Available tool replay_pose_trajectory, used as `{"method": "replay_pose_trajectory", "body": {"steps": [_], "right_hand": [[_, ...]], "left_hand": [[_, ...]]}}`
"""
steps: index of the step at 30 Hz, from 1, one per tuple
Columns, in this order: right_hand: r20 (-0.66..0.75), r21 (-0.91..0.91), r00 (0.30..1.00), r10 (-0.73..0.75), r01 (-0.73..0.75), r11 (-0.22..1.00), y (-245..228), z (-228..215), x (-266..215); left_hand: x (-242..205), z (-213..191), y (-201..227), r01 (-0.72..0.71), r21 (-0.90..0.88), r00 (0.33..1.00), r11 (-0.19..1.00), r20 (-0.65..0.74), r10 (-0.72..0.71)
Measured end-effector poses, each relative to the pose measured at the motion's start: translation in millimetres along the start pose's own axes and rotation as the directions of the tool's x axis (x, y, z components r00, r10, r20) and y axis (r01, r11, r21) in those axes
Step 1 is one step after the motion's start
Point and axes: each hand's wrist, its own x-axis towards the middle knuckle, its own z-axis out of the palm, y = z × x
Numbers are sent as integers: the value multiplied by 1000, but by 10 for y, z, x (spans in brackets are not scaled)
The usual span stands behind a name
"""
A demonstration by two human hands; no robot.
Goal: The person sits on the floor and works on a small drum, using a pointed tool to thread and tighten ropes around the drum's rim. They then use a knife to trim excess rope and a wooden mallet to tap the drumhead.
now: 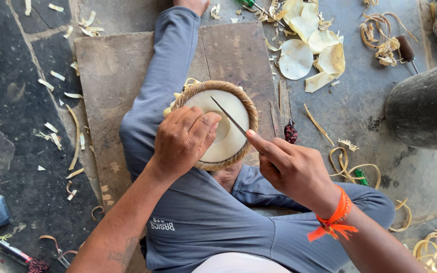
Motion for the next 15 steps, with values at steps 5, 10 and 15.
{"method": "replay_pose_trajectory", "body": {"steps": [5,10,15], "right_hand": [[-37,-7,996,84,-85,996,-117,81,-82],[-71,31,984,163,-162,986,-249,138,-220],[-125,0,975,185,-187,982,-284,254,-151]], "left_hand": [[-21,-1,3,1,-13,1000,1000,-21,-1],[-20,-11,4,7,-58,999,998,-39,-10],[-11,-18,-4,1,-87,999,996,-45,-5]]}}
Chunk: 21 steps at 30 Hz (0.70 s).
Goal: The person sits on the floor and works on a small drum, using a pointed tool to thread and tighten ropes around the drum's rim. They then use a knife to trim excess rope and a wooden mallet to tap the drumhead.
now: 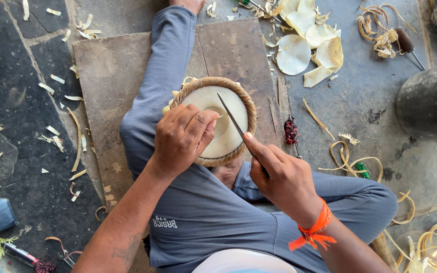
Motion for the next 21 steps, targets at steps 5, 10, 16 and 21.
{"method": "replay_pose_trajectory", "body": {"steps": [5,10,16,21], "right_hand": [[-32,73,997,71,-68,995,-96,23,-88],[-53,171,984,172,-161,972,-222,79,-197],[-61,215,962,266,-247,945,-300,194,-134],[-9,245,921,391,-377,893,-452,233,-254]], "left_hand": [[-6,1,-10,-15,1,1000,1000,-24,15],[-2,10,-3,-5,-18,999,1000,-40,5],[34,-6,-14,-20,-41,999,999,-51,18],[20,-5,-25,-20,-49,998,999,-62,17]]}}
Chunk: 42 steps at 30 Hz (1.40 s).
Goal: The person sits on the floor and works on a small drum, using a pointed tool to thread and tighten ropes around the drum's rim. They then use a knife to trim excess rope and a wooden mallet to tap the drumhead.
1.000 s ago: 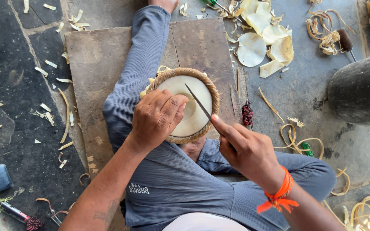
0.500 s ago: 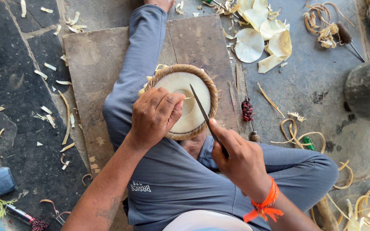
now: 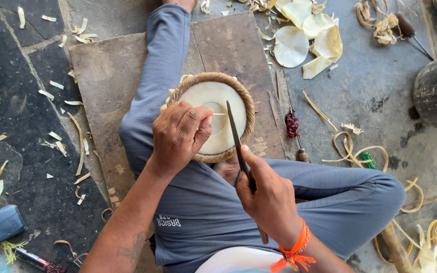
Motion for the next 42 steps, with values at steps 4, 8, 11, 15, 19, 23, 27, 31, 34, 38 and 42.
{"method": "replay_pose_trajectory", "body": {"steps": [4,8,11,15,19,23,27,31,34,38,42], "right_hand": [[-24,23,999,-43,43,999,-1,63,50],[-14,39,1000,-14,15,999,-50,108,-14],[-1,80,999,32,-32,996,-23,120,-79],[-27,407,984,178,-151,901,156,168,111],[-163,800,970,180,23,599,448,457,680],[-166,893,979,117,99,438,689,487,1478],[41,926,998,-48,-20,378,663,269,1980],[113,919,991,-74,-77,386,614,227,1560],[90,947,996,-23,-78,312,632,248,1301],[35,948,999,-35,-22,316,618,218,1307],[38,940,997,-67,-13,342,589,171,1323]], "left_hand": [[7,14,-4,7,-7,1000,1000,-10,-7],[7,4,-6,5,-31,1000,999,-26,-6],[-9,2,-24,14,-30,1000,999,-14,-15],[135,-30,-232,-46,-36,992,998,115,50],[506,97,-669,-160,2,964,987,215,156],[533,211,-804,85,155,987,984,124,-105],[-15,455,41,107,395,993,912,-4,-115],[-388,396,694,311,315,946,897,-14,-323],[-481,205,722,355,112,935,928,-16,-355],[-317,-73,592,292,153,956,944,-34,-291],[-120,-68,449,319,33,946,947,45,-320]]}}
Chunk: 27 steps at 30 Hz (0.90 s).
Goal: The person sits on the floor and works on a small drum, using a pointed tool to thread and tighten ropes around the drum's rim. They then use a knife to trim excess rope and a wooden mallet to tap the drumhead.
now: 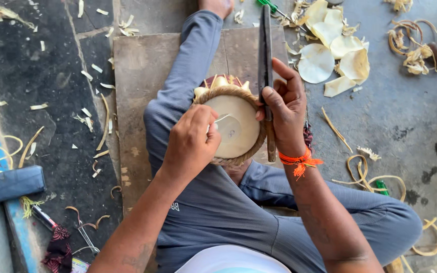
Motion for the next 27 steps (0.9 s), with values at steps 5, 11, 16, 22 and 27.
{"method": "replay_pose_trajectory", "body": {"steps": [5,11,16,22,27], "right_hand": [[143,-318,989,29,18,948,-318,-150,-140],[396,-788,917,-36,360,499,-814,-301,-260],[561,-790,828,-5,538,293,-1014,-367,-275],[683,-722,728,62,660,207,-1102,-345,-219],[676,-724,736,33,655,214,-1104,-309,-215]], "left_hand": [[71,80,62,112,-120,994,986,34,-108],[83,275,142,32,199,996,980,-92,-14],[-55,281,111,-65,303,996,951,-39,81],[-35,351,192,-123,498,992,859,53,112],[140,378,237,-22,522,996,853,84,-26]]}}
